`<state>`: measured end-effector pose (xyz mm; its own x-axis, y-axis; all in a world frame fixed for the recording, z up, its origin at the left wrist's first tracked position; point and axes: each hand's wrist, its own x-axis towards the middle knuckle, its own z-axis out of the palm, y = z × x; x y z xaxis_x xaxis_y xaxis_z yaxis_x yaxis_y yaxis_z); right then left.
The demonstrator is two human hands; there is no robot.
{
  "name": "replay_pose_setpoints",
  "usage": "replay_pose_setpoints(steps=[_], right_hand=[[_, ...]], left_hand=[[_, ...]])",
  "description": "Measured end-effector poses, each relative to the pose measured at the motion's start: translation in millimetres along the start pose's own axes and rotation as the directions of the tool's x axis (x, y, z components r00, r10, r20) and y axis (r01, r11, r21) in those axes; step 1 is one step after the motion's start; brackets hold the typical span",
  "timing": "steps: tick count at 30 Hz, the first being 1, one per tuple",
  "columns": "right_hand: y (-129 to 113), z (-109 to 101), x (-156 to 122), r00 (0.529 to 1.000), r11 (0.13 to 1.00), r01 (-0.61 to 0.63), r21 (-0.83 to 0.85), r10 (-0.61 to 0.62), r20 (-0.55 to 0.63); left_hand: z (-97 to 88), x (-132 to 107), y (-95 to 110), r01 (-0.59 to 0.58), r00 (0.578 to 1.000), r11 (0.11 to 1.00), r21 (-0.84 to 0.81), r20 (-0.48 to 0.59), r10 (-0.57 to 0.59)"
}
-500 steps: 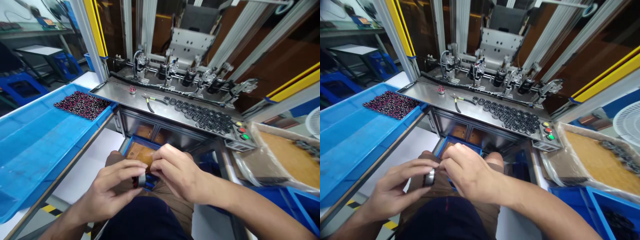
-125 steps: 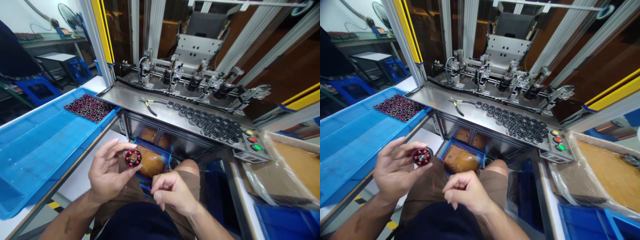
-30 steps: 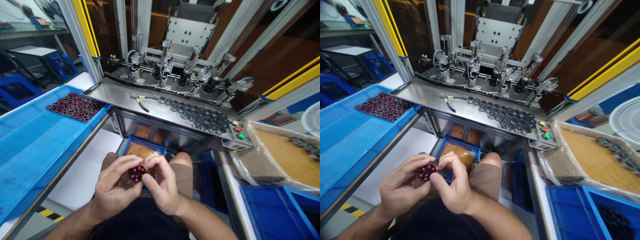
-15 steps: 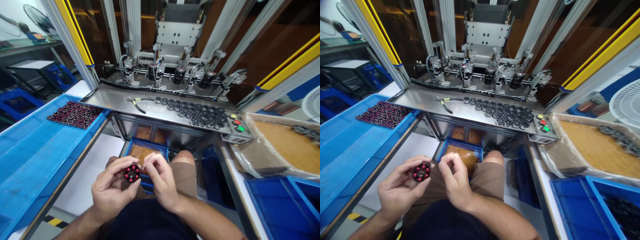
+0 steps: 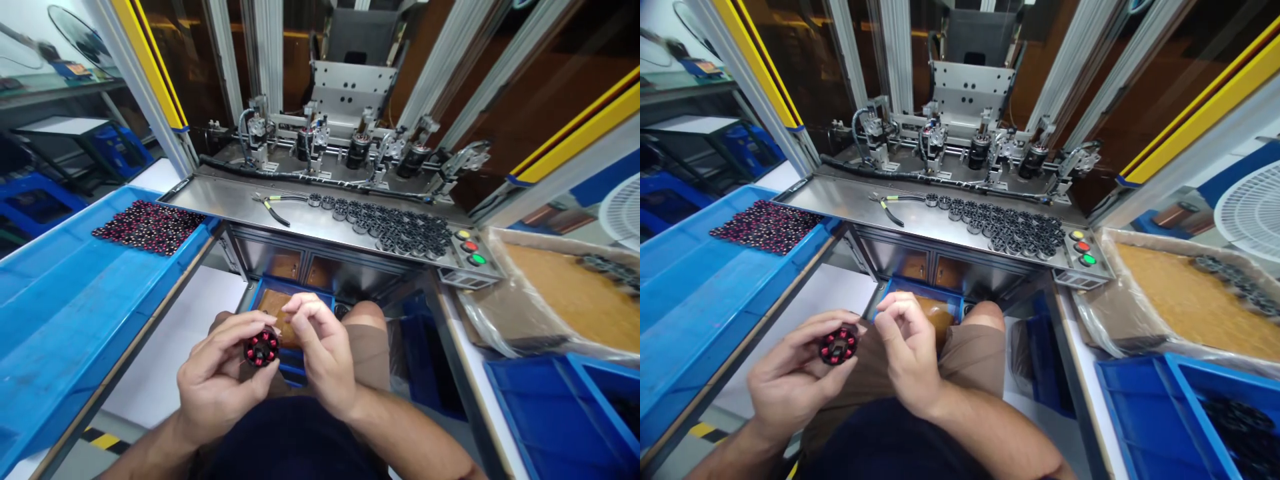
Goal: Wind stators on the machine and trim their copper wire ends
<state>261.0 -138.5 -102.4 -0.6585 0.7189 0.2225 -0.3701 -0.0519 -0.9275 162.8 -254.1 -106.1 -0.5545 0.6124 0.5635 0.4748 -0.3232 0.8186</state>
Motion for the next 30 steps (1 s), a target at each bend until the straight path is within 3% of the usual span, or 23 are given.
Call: replay_pose_setpoints(steps=[3, 7, 13, 16, 20, 26, 30], right_hand=[[3, -3, -5, 0.998, 0.990, 0.023, 0.139, -0.032, 0.062], [-1, -3, -9, 0.980, 0.994, -0.042, 0.100, 0.021, 0.199], [-8, -3, -12, 0.990, 0.995, 0.082, -0.061, -0.075, 0.120], [-11, -3, -14, 0.993, 0.993, 0.080, -0.091, -0.071, 0.097], [-12, -2, -13, 0.987, 0.999, 0.016, -0.042, -0.009, 0.159], [-15, -4, -11, 0.985, 0.974, 0.132, -0.185, -0.108, 0.133], [-19, -5, -11, 0.973, 0.951, 0.207, -0.231, -0.174, 0.155]], left_hand=[[0.2, 5, 2, 0.043, 0.999, 0.993, -0.111, -0.026, -0.046], [0.9, 9, 4, 0.068, 0.996, 0.987, -0.148, -0.043, -0.075], [-2.9, 3, 1, 0.053, 0.999, 0.991, -0.123, -0.003, -0.054], [-5.5, 0, -1, 0.009, 1.000, 0.998, -0.060, 0.004, -0.009], [-7.6, 0, -1, -0.078, 0.996, 0.997, 0.017, 0.031, 0.078], [-10.3, -1, -2, -0.146, 0.986, 0.988, 0.046, 0.092, 0.142], [-8.8, -1, -2, -0.160, 0.986, 0.984, 0.080, 0.058, 0.156]])
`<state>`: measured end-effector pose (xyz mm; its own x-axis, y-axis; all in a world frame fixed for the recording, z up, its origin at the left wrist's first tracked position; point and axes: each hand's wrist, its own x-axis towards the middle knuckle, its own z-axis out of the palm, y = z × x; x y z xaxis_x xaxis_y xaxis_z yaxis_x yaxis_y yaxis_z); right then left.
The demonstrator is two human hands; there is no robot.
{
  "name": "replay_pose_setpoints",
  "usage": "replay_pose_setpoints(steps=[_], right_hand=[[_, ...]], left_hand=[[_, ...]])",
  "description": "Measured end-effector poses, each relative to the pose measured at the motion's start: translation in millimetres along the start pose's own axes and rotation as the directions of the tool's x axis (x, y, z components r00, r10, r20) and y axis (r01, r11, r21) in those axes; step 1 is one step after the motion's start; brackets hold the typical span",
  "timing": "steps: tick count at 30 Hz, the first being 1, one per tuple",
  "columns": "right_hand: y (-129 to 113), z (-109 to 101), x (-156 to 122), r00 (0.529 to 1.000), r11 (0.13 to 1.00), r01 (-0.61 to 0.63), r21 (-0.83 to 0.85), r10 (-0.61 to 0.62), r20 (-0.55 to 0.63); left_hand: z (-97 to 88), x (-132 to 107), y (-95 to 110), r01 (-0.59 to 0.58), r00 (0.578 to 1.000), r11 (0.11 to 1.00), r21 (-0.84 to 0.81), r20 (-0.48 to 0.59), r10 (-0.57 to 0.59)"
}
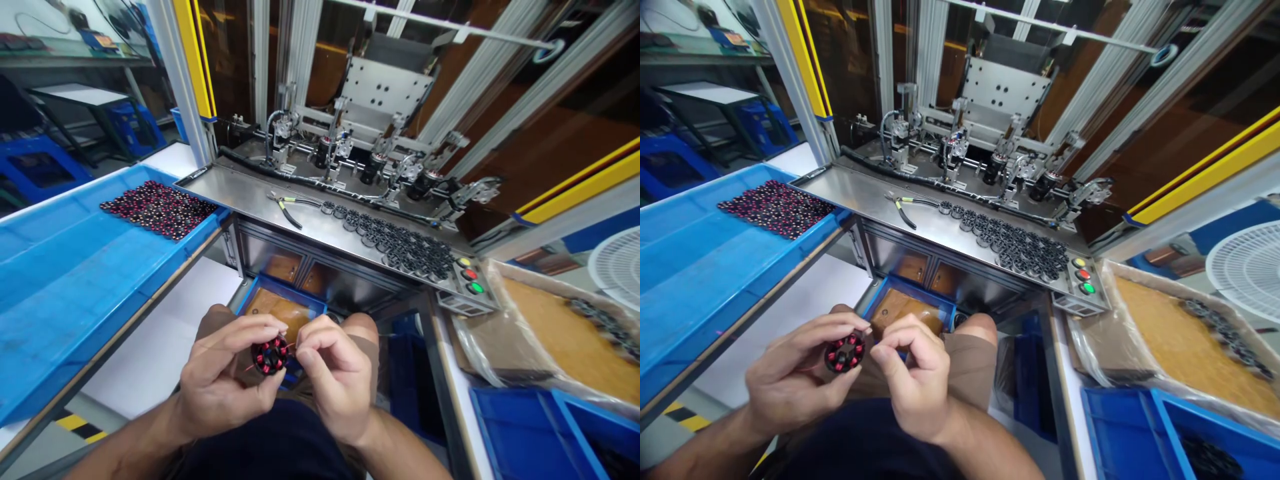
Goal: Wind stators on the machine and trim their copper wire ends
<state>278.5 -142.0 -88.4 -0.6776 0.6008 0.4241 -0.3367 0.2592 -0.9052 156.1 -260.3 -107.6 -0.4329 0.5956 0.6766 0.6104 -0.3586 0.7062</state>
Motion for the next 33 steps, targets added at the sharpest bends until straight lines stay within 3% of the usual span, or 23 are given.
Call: replay_pose_setpoints(steps=[3, 7, 11, 16, 20, 24, 28, 33], right_hand=[[0, -4, 2, 0.995, 0.997, 0.079, -0.021, -0.078, 0.060], [0, -11, 10, 0.959, 0.965, 0.250, -0.084, -0.234, 0.158], [-3, -10, 17, 0.903, 0.923, 0.379, -0.075, -0.351, 0.248], [-4, -4, 13, 0.940, 0.938, 0.329, -0.107, -0.314, 0.134], [-1, 2, 3, 0.958, 0.958, 0.282, -0.053, -0.279, 0.059], [0, 8, 0, 0.961, 0.961, 0.276, -0.019, -0.276, 0.011], [1, 11, 0, 0.951, 0.951, 0.310, -0.019, -0.310, 0.025], [4, -6, 7, 0.932, 0.939, 0.342, 0.015, -0.342, 0.120]], left_hand=[[0.5, 5, 3, 0.091, 0.996, 0.989, -0.117, 0.008, -0.091], [-1.2, 13, 9, 0.239, 0.971, 0.903, -0.357, 0.100, -0.217], [-3.5, 15, 13, 0.314, 0.949, 0.863, -0.396, 0.150, -0.276], [-4.0, 12, 11, 0.283, 0.958, 0.891, -0.355, 0.142, -0.248], [1.5, 6, 9, 0.183, 0.983, 0.964, -0.195, 0.023, -0.182], [6.9, 1, 10, 0.165, 0.982, 0.982, -0.088, -0.082, -0.172], [7.6, 5, 11, 0.145, 0.982, 0.981, -0.130, -0.098, -0.159], [2.9, 14, 14, 0.310, 0.945, 0.879, -0.362, 0.013, -0.327]])
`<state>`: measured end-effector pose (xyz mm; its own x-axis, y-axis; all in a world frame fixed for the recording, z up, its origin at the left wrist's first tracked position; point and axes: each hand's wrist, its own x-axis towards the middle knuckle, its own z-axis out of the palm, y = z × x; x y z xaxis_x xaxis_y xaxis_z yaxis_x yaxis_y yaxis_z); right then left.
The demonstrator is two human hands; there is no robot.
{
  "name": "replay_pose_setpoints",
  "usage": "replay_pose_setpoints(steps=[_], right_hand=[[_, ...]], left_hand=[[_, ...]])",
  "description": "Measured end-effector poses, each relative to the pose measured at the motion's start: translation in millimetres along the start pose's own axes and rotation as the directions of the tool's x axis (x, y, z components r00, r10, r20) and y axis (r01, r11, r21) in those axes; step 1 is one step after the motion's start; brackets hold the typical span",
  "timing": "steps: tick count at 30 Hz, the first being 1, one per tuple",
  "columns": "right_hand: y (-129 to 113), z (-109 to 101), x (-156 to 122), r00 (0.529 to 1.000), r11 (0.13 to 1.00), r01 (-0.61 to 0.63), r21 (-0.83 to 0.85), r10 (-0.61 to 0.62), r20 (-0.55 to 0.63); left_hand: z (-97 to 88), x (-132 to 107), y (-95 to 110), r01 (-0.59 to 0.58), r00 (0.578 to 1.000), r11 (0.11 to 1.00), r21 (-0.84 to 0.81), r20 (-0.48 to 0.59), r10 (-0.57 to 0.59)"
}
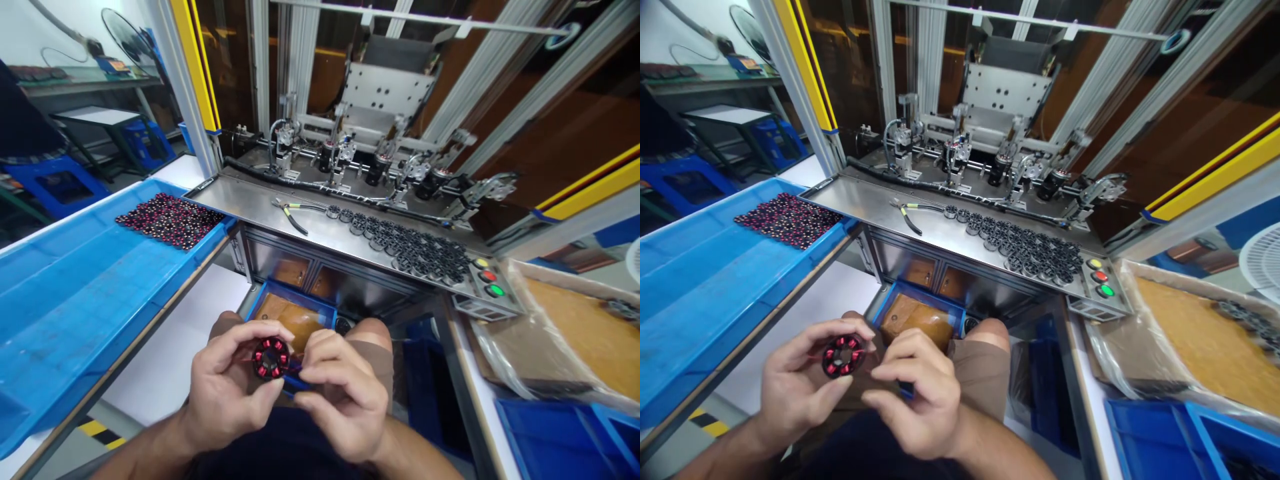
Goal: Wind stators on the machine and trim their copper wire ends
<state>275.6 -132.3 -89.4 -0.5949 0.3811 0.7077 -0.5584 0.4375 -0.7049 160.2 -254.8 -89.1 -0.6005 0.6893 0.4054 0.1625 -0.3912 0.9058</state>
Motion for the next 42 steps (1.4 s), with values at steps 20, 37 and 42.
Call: replay_pose_setpoints(steps=[20, 37, 42], right_hand=[[-9, -25, 18, 0.940, 0.877, 0.316, -0.362, -0.237, 0.247], [-13, 21, 2, 0.984, 0.909, 0.062, -0.412, -0.123, -0.125], [-6, 30, 2, 0.974, 0.958, -0.083, -0.273, 0.019, -0.227]], left_hand=[[4.7, 2, -2, 0.472, 0.877, 0.807, -0.354, 0.284, -0.388], [13.3, -4, -5, -0.173, 0.976, 0.985, -0.024, -0.135, 0.169], [15.8, -4, -8, -0.101, 0.985, 0.986, -0.131, -0.151, 0.081]])
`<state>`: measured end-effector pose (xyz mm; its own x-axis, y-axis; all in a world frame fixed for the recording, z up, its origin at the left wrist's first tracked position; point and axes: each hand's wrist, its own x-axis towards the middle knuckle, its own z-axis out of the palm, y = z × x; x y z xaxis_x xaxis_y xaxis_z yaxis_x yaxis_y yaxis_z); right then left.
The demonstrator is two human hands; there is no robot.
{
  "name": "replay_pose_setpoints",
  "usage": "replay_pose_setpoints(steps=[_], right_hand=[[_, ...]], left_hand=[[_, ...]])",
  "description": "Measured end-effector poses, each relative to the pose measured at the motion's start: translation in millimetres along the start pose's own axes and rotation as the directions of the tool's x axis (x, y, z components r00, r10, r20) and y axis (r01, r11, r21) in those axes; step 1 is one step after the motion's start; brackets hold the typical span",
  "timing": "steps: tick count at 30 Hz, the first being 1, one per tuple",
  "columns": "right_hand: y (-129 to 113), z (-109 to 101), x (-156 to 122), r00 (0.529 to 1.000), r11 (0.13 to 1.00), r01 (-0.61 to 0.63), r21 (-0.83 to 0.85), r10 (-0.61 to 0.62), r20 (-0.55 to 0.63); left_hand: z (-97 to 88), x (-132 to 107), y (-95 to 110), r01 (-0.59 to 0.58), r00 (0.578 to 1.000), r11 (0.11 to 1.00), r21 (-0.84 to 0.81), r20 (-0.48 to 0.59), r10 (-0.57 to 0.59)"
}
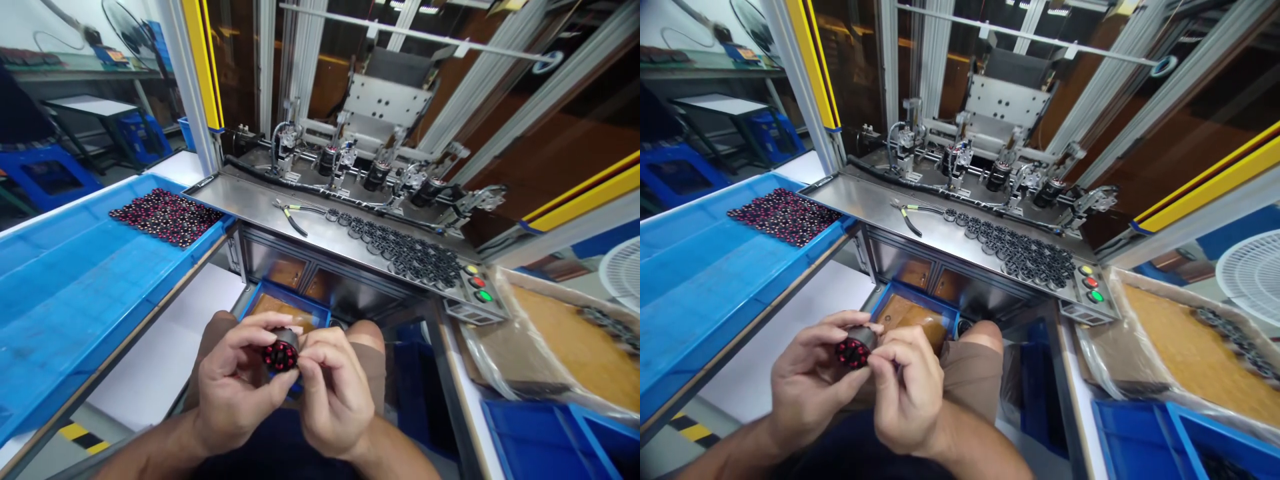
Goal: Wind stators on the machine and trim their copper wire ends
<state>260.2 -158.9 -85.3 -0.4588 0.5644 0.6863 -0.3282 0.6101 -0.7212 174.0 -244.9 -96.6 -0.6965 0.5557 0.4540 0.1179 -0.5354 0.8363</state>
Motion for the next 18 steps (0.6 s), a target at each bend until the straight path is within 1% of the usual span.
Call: replay_pose_setpoints(steps=[1, 3, 5, 7, 9, 11, 12, 13, 14, 15, 18], right_hand=[[2, 0, 1, 1.000, 1.000, 0.013, 0.003, -0.013, 0.012], [6, -3, 4, 0.998, 0.999, 0.048, 0.012, -0.049, 0.041], [9, -8, 7, 0.994, 0.997, 0.078, 0.018, -0.080, 0.073], [12, -12, 10, 0.990, 0.995, 0.096, 0.012, -0.097, 0.099], [12, -16, 12, 0.986, 0.994, 0.108, 0.000, -0.107, 0.130], [12, -20, 14, 0.981, 0.993, 0.120, -0.017, -0.116, 0.158], [12, -21, 15, 0.978, 0.992, 0.125, -0.030, -0.118, 0.173], [12, -22, 16, 0.975, 0.990, 0.129, -0.049, -0.118, 0.187], [11, -24, 16, 0.972, 0.989, 0.133, -0.069, -0.117, 0.202], [11, -25, 17, 0.970, 0.986, 0.139, -0.089, -0.117, 0.215], [8, -28, 19, 0.964, 0.977, 0.155, -0.144, -0.118, 0.239]], left_hand=[[-0.8, 1, -1, 0.036, 0.999, 0.999, -0.036, 0.025, -0.035], [-5.2, 3, -2, 0.137, 0.986, 0.986, -0.094, 0.113, -0.126], [-12.4, 6, -4, 0.244, 0.953, 0.966, -0.084, 0.205, -0.223], [-20.4, 9, -4, 0.331, 0.908, 0.944, -0.015, 0.278, -0.314], [-26.6, 11, -4, 0.410, 0.849, 0.912, 0.036, 0.350, -0.396], [-29.4, 12, -3, 0.491, 0.779, 0.871, 0.025, 0.433, -0.452], [-29.7, 11, -3, 0.526, 0.752, 0.851, 0.001, 0.467, -0.465], [-29.4, 11, -3, 0.552, 0.733, 0.833, -0.025, 0.491, -0.471], [-28.8, 11, -3, 0.566, 0.726, 0.823, -0.048, 0.501, -0.470], [-28.0, 11, -3, 0.570, 0.729, 0.819, -0.062, 0.497, -0.470], [-26.1, 10, -4, 0.553, 0.761, 0.831, -0.060, 0.444, -0.473]])
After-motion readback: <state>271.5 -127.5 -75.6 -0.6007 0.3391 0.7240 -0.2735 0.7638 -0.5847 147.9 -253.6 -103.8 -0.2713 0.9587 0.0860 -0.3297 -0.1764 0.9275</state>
